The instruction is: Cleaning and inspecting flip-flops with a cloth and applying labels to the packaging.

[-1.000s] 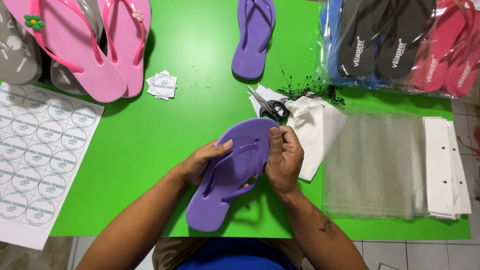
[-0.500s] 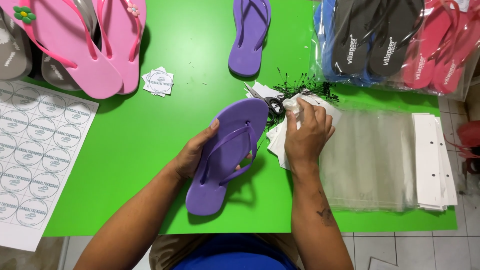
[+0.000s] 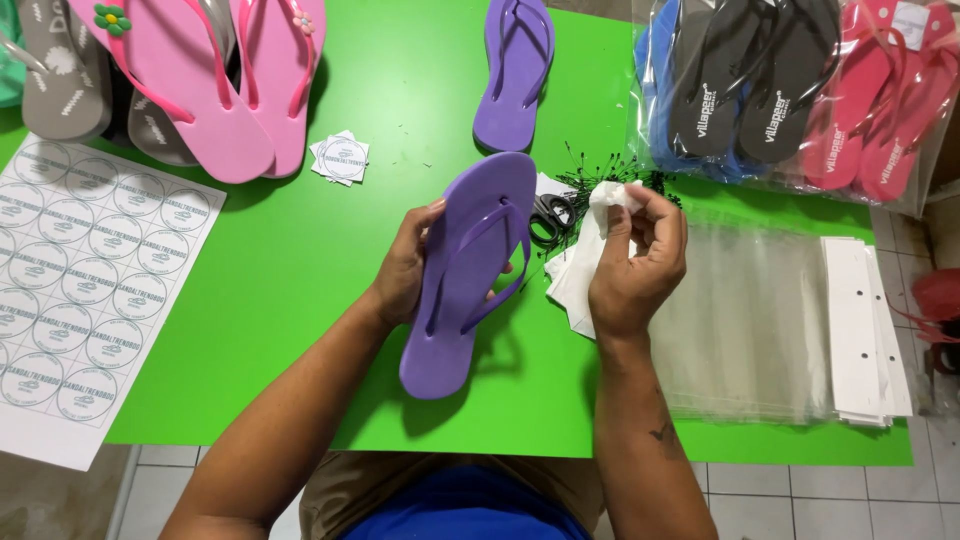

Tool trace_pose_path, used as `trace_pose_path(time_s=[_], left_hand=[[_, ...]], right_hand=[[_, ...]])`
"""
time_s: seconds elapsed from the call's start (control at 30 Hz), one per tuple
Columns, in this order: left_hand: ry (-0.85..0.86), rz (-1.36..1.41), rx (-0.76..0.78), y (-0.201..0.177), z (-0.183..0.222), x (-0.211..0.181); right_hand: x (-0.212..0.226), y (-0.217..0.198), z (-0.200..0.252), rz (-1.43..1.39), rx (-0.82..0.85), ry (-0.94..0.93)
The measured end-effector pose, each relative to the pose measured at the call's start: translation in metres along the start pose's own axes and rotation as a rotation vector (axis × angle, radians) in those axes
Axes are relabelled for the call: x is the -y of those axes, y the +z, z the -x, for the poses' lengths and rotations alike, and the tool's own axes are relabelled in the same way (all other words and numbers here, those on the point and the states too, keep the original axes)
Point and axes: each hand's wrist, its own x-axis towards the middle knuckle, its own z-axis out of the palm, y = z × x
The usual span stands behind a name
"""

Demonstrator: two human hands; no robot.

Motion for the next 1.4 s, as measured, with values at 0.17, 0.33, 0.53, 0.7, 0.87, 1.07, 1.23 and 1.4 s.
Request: trace_pose_path(time_s=[0.17, 0.33, 0.53, 0.7, 0.87, 1.07, 1.23, 1.4], left_hand=[[-0.009, -0.288, -0.085, 0.019, -0.014, -0.002], [-0.011, -0.448, -0.04, 0.023, -0.033, -0.008], [0.032, -0.467, 0.015, 0.028, -0.04, -0.015], [0.023, -0.476, 0.077, 0.035, -0.036, -0.02], [0.034, -0.486, 0.144, 0.037, -0.034, -0.028], [0.107, -0.353, 0.268, 0.011, -0.063, 0.001], [0.12, -0.401, 0.221, 0.016, -0.063, 0.001], [0.263, -0.414, 0.189, 0.012, -0.067, 0.005]], right_hand=[[0.064, -0.003, -0.034, -0.356, 0.182, -0.109], [0.078, 0.003, -0.064, -0.26, 0.394, -0.299], [0.054, 0.008, -0.076, -0.277, 0.517, -0.25], [0.051, 0.006, -0.082, -0.268, 0.418, -0.234], [0.038, 0.001, -0.089, -0.354, 0.453, -0.117], [0.048, 0.003, -0.084, -0.321, 0.481, -0.048], [0.045, 0.004, -0.084, -0.267, 0.453, -0.067], [0.059, -0.005, -0.084, -0.356, 0.596, -0.157]])
